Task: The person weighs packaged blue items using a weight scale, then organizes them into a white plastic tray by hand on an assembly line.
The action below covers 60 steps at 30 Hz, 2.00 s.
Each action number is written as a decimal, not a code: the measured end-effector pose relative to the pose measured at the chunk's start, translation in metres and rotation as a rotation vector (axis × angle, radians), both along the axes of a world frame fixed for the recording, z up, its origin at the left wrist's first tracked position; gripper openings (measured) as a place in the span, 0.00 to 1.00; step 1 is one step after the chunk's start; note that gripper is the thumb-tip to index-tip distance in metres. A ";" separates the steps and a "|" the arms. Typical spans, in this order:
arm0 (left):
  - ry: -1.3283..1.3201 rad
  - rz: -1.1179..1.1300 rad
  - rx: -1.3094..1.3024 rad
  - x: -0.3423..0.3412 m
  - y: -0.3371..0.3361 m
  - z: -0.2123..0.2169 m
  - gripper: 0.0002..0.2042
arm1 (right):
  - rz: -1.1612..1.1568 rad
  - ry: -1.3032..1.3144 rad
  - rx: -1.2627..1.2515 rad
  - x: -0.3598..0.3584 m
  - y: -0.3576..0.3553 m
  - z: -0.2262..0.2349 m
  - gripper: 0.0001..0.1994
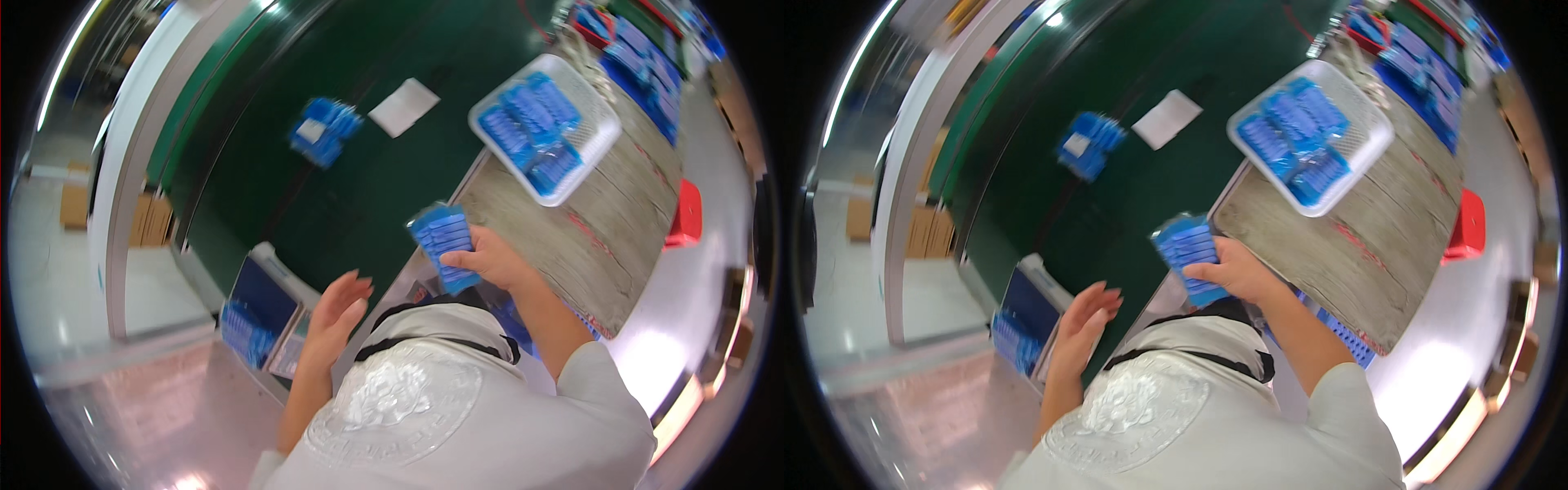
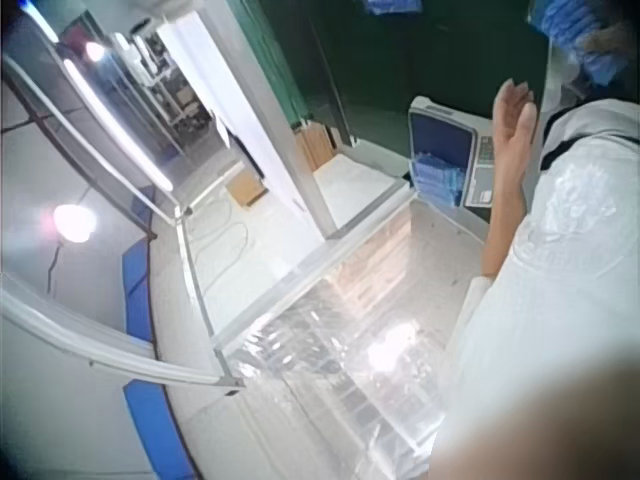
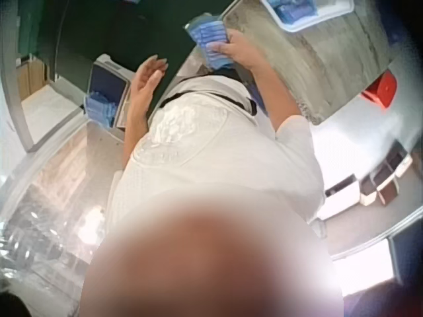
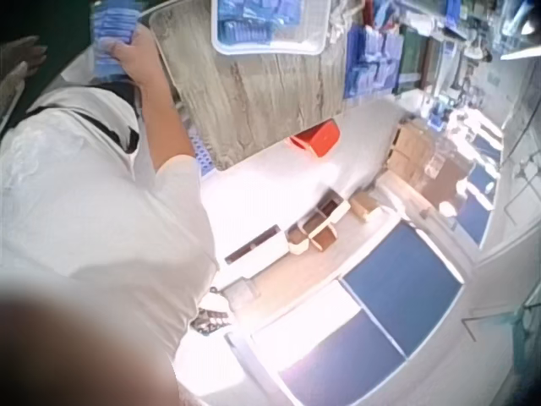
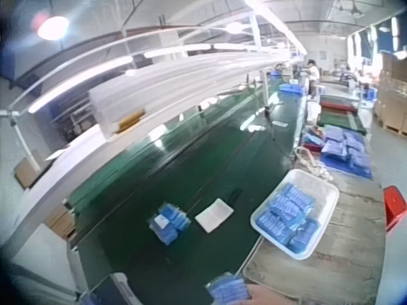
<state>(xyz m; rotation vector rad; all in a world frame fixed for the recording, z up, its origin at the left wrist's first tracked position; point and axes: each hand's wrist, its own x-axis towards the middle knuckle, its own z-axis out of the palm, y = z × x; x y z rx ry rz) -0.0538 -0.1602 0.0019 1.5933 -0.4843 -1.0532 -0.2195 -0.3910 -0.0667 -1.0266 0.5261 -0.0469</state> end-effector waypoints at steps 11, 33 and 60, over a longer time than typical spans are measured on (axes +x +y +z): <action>0.469 0.190 -0.240 -0.002 -0.009 -0.005 0.24 | 0.345 -0.256 -0.193 0.081 0.091 0.029 0.18; 0.416 0.299 -0.133 -0.026 -0.119 -0.010 0.17 | -0.419 0.529 -1.374 -0.049 -0.333 -0.061 0.33; 0.382 0.404 -0.022 -0.047 -0.136 -0.010 0.16 | -0.349 0.556 -1.277 -0.043 -0.336 -0.068 0.22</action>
